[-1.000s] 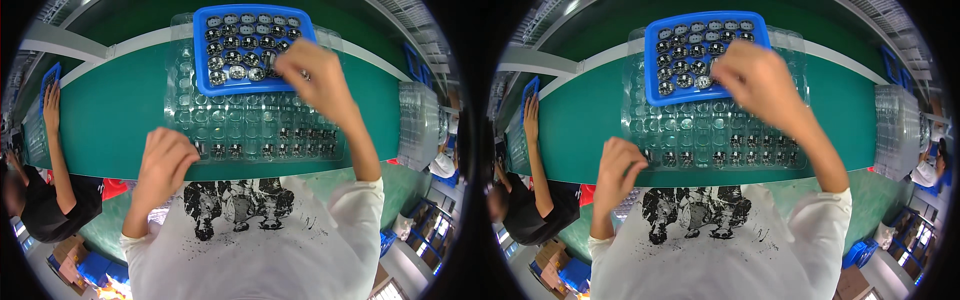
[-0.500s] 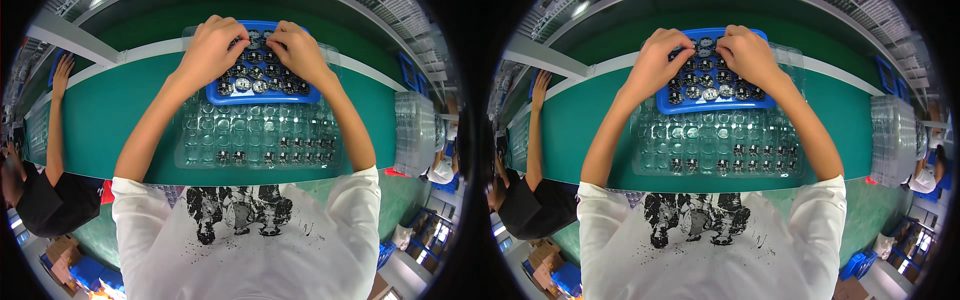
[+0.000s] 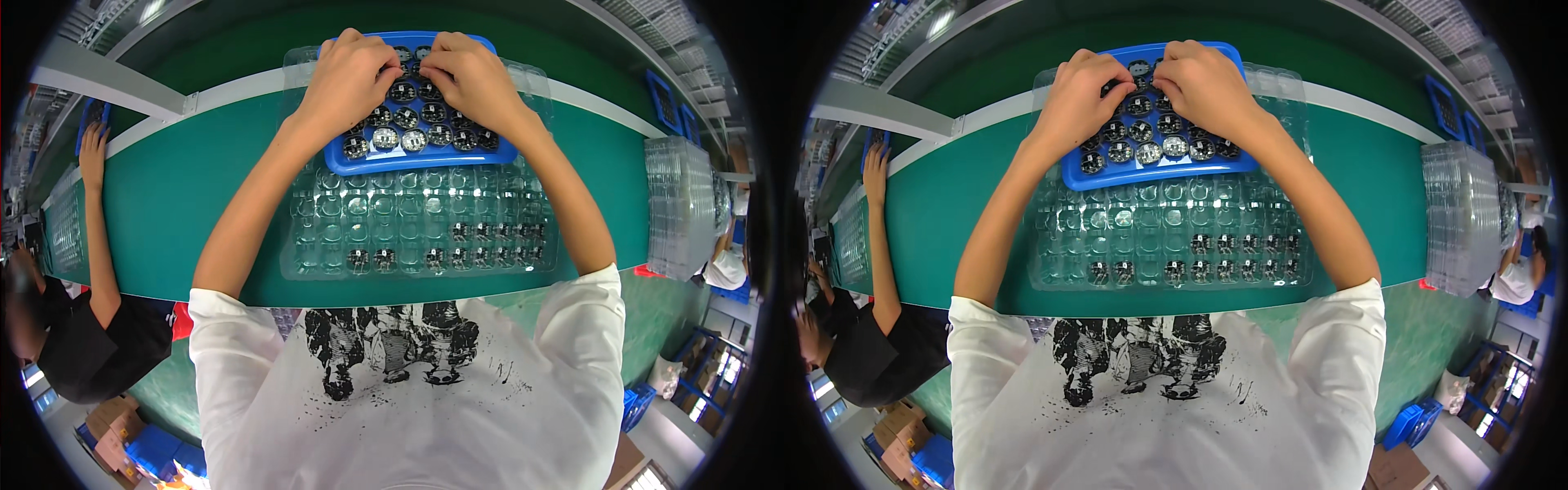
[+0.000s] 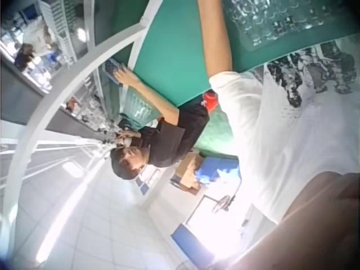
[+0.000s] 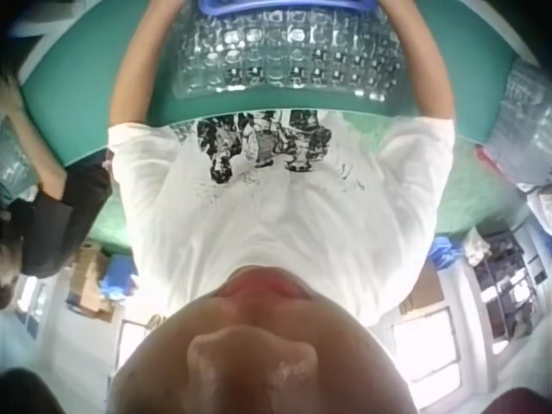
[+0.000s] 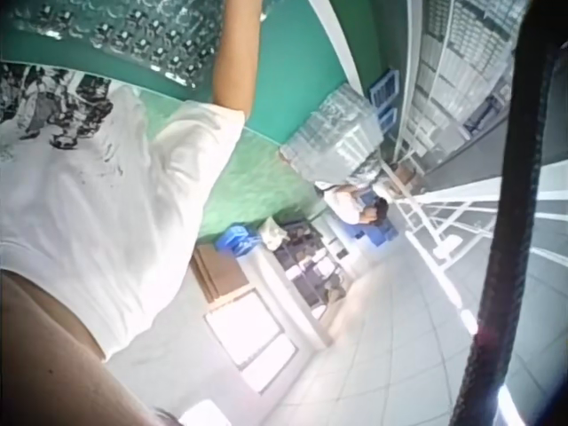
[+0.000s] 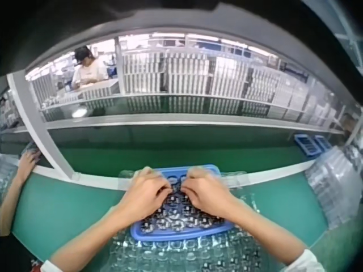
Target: Assembling electronic components by placing them into a sorting tray.
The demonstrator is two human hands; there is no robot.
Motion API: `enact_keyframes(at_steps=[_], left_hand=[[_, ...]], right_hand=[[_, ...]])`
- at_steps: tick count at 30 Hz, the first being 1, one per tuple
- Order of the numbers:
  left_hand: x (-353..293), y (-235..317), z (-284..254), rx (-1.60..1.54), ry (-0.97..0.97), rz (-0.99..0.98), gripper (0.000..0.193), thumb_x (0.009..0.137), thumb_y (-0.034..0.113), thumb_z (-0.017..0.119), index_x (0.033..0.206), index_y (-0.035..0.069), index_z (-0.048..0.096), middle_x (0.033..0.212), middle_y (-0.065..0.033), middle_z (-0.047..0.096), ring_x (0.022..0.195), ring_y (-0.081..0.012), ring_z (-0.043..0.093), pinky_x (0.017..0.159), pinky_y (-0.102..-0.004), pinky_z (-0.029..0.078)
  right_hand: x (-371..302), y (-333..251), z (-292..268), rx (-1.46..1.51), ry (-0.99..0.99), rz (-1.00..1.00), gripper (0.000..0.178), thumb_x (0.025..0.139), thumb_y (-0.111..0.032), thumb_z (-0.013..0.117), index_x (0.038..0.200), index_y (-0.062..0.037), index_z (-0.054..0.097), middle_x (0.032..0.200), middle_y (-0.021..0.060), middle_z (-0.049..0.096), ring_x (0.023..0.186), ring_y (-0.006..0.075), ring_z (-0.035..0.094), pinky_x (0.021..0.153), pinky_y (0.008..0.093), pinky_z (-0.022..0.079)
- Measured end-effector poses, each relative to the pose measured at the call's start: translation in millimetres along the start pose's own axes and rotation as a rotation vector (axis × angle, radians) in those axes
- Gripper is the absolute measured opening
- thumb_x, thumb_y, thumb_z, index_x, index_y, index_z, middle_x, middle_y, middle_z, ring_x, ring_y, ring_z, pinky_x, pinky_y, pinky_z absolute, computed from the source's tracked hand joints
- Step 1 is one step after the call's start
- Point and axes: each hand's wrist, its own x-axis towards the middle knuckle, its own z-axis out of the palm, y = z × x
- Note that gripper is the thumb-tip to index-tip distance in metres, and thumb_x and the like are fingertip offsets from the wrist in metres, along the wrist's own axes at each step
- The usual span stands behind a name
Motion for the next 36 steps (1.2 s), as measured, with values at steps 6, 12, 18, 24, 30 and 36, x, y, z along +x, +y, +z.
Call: enact_keyframes(at_steps=[6, 12, 18, 24, 30, 36], left_hand=[[2, -2, 3, 0.005, -0.009, 0.014, 0.009, 0.078, 0.013, 0.066, 0.078, 0.004, 0.067, 0.081, -0.0058, 0.063, 0.088, -0.0269, 0.054, 0.079, -0.0405, 0.040], [6, -5, 7, 0.035, 0.001, 0.051, 0.006, 0.077, 0.012, 0.066, 0.078, 0.005, 0.067, 0.081, -0.0044, 0.063, 0.088, -0.0259, 0.054, 0.078, -0.0392, 0.040], [12, -8, 0, 0.082, -0.144, 0.146, 0.005, 0.076, 0.011, 0.066, 0.077, 0.007, 0.068, 0.079, -0.0035, 0.064, 0.085, -0.0250, 0.054, 0.077, -0.0381, 0.042], [22, -8, -1, 0.118, -0.273, 0.128, 0.011, 0.075, 0.013, 0.067, 0.081, 0.004, 0.065, 0.084, -0.0069, 0.063, 0.085, -0.0287, 0.054, 0.079, -0.0391, 0.044], [-6, 30, -66, -0.101, -0.079, 0.148, 0.016, 0.075, 0.008, 0.067, 0.089, 0.001, 0.064, 0.087, -0.0105, 0.062, 0.088, -0.0286, 0.057, 0.077, -0.0338, 0.045], [-94, 85, -101, -0.302, -0.517, 0.040, 0.012, 0.072, 0.010, 0.069, 0.078, 0.003, 0.061, 0.073, -0.0091, 0.051, 0.075, -0.0283, 0.050, 0.066, -0.0367, 0.042]], right_hand=[[-2, 0, 6, -0.013, 0.015, 0.002, 0.007, 0.076, -0.007, 0.066, 0.080, -0.0009, 0.067, 0.078, 0.0086, 0.055, 0.077, 0.0266, 0.055, 0.068, 0.0382, 0.045], [0, 6, 6, 0.003, -0.015, 0.024, 0.008, 0.077, -0.008, 0.066, 0.080, -0.0008, 0.067, 0.078, 0.0089, 0.056, 0.078, 0.0270, 0.055, 0.070, 0.0388, 0.045], [-1, 4, 5, 0.006, -0.013, 0.006, 0.009, 0.077, -0.010, 0.066, 0.080, -0.0005, 0.066, 0.078, 0.0098, 0.056, 0.078, 0.0279, 0.055, 0.071, 0.0393, 0.045], [-7, 10, -2, -0.040, 0.063, -0.080, 0.013, 0.079, -0.012, 0.066, 0.084, -0.0010, 0.065, 0.078, 0.0113, 0.059, 0.078, 0.0300, 0.056, 0.070, 0.0377, 0.045], [-55, -61, -73, 0.184, -0.055, 0.090, 0.014, 0.077, -0.013, 0.069, 0.082, -0.0006, 0.064, 0.073, 0.0117, 0.060, 0.067, 0.0288, 0.057, 0.061, 0.0366, 0.045], [-135, -104, -84, 0.157, -0.452, 0.385, 0.012, 0.074, -0.011, 0.071, 0.080, -0.0026, 0.065, 0.066, 0.0097, 0.057, 0.059, 0.0271, 0.056, 0.053, 0.0368, 0.043]])
